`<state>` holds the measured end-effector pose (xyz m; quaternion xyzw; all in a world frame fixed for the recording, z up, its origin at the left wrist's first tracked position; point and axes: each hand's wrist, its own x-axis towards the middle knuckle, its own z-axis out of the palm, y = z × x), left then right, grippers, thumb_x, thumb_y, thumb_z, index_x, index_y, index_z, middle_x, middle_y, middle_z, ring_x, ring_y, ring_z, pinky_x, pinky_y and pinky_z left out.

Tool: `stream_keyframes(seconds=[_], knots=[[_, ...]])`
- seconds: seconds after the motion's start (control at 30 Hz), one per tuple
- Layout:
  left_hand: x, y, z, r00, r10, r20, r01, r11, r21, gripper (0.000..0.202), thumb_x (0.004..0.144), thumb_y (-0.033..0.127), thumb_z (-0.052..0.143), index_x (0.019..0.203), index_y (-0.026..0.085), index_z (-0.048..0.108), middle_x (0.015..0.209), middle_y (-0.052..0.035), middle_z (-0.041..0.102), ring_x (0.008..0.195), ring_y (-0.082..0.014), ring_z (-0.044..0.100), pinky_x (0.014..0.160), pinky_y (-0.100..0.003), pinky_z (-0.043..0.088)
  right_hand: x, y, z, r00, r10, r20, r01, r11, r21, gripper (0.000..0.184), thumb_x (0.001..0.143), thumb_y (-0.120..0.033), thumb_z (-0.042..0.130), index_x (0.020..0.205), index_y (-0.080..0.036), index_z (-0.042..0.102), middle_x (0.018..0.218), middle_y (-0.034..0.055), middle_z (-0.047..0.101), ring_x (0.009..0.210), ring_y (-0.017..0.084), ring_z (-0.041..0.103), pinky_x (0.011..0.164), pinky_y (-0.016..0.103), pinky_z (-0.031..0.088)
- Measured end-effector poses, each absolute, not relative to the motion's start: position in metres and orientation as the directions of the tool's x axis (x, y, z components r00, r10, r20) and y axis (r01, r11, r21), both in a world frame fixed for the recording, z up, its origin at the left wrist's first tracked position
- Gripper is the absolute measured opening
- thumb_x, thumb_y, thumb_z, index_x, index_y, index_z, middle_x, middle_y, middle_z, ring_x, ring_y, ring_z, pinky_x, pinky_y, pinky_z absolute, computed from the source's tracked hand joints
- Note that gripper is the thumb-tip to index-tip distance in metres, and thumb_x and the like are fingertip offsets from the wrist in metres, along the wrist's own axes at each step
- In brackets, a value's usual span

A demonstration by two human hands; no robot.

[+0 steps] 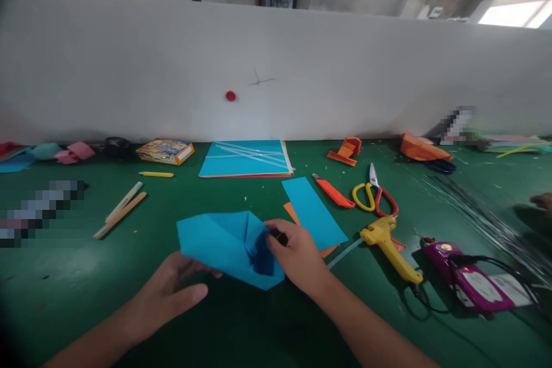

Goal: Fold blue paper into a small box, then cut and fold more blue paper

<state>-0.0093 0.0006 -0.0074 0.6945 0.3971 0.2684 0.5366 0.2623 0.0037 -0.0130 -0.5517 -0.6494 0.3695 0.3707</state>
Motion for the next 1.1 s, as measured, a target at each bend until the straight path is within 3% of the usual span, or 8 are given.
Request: stream_keyframes(seconds=[0.13, 0.3, 0.37, 0.47, 0.6, 0.77, 0.97, 1.1], knots=[[-0.002, -0.005, -0.007, 0.500, 0.859, -0.114, 0.135, 0.052, 0.989, 0.073, 0.086, 0.074, 0.064, 0.144, 0.030, 0.057, 0.138, -0.0136, 0.064, 0.119, -0.0333, 0.064, 0.103, -0.052, 0.053, 0.261, 0.002, -0.015, -0.087, 0.989, 0.116, 0.486, 0.144, -0.862, 0.029, 0.094, -0.033, 0.056, 0.115, -0.022, 0.074, 0.100, 0.0063, 0.076, 0.088, 0.023, 0.068, 0.076, 0.037, 0.055], [-0.002, 0.008, -0.009, 0.355, 0.917, -0.185, -0.045, 0.215, 0.976, 0.080, 0.087, 0.079, 0.058, 0.150, 0.030, 0.054, 0.141, -0.0148, 0.064, 0.123, -0.0365, 0.064, 0.099, -0.050, 0.055, 0.258, -0.002, -0.017, -0.126, 0.974, 0.188, 0.550, 0.226, -0.804, 0.029, 0.094, -0.026, 0.056, 0.118, -0.025, 0.073, 0.097, 0.0052, 0.073, 0.085, 0.022, 0.067, 0.076, 0.036, 0.055], [-0.002, 0.014, -0.004, 0.318, 0.920, -0.231, -0.040, 0.256, 0.966, 0.076, 0.085, 0.071, 0.068, 0.144, 0.024, 0.061, 0.132, -0.0164, 0.070, 0.114, -0.0358, 0.068, 0.094, -0.047, 0.057, 0.258, -0.002, -0.017, -0.180, 0.953, 0.243, 0.573, 0.302, -0.762, 0.026, 0.095, -0.027, 0.059, 0.117, -0.026, 0.073, 0.104, 0.0066, 0.072, 0.095, 0.024, 0.066, 0.083, 0.039, 0.055], [0.001, 0.021, 0.006, 0.363, 0.887, -0.285, 0.105, 0.265, 0.959, 0.064, 0.076, 0.056, 0.081, 0.128, 0.018, 0.073, 0.120, -0.0144, 0.076, 0.101, -0.0324, 0.071, 0.088, -0.043, 0.058, 0.257, -0.001, -0.017, -0.262, 0.918, 0.296, 0.590, 0.396, -0.704, 0.019, 0.097, -0.026, 0.060, 0.109, -0.026, 0.075, 0.111, 0.0083, 0.069, 0.107, 0.026, 0.062, 0.088, 0.042, 0.053], [0.000, 0.025, 0.013, 0.357, 0.882, -0.307, 0.253, 0.225, 0.941, 0.053, 0.077, 0.053, 0.077, 0.115, 0.016, 0.078, 0.101, -0.0107, 0.079, 0.089, -0.0279, 0.071, 0.081, -0.041, 0.057, 0.257, 0.000, -0.018, -0.261, 0.935, 0.238, 0.561, 0.348, -0.752, 0.015, 0.098, -0.026, 0.060, 0.103, -0.024, 0.074, 0.109, 0.0075, 0.071, 0.103, 0.025, 0.065, 0.086, 0.040, 0.053], [-0.005, 0.032, 0.009, 0.319, 0.897, -0.305, 0.247, 0.233, 0.941, 0.045, 0.078, 0.055, 0.074, 0.096, 0.014, 0.077, 0.081, -0.0079, 0.075, 0.076, -0.0235, 0.069, 0.072, -0.036, 0.057, 0.258, -0.002, -0.017, -0.251, 0.952, 0.177, 0.531, 0.289, -0.796, 0.016, 0.099, -0.028, 0.059, 0.106, -0.024, 0.073, 0.102, 0.0059, 0.073, 0.091, 0.022, 0.067, 0.078, 0.037, 0.053], [-0.003, 0.033, 0.000, 0.246, 0.936, -0.251, 0.202, 0.204, 0.958, 0.039, 0.080, 0.056, 0.073, 0.077, 0.017, 0.068, 0.071, -0.0030, 0.068, 0.066, -0.0189, 0.064, 0.065, -0.031, 0.054, 0.256, -0.006, -0.016, -0.343, 0.881, 0.327, 0.430, 0.457, -0.779, 0.019, 0.101, -0.025, 0.056, 0.111, -0.027, 0.073, 0.108, 0.0062, 0.072, 0.103, 0.022, 0.066, 0.088, 0.036, 0.054], [0.004, 0.023, -0.001, 0.263, 0.939, -0.221, 0.211, 0.168, 0.963, 0.042, 0.084, 0.058, 0.068, 0.069, 0.019, 0.058, 0.063, 0.0011, 0.059, 0.059, -0.0155, 0.057, 0.060, -0.028, 0.050, 0.256, -0.007, -0.014, -0.391, 0.857, 0.336, 0.404, 0.487, -0.774, 0.022, 0.101, -0.020, 0.055, 0.108, -0.028, 0.074, 0.107, 0.0058, 0.071, 0.103, 0.021, 0.066, 0.088, 0.036, 0.055]])
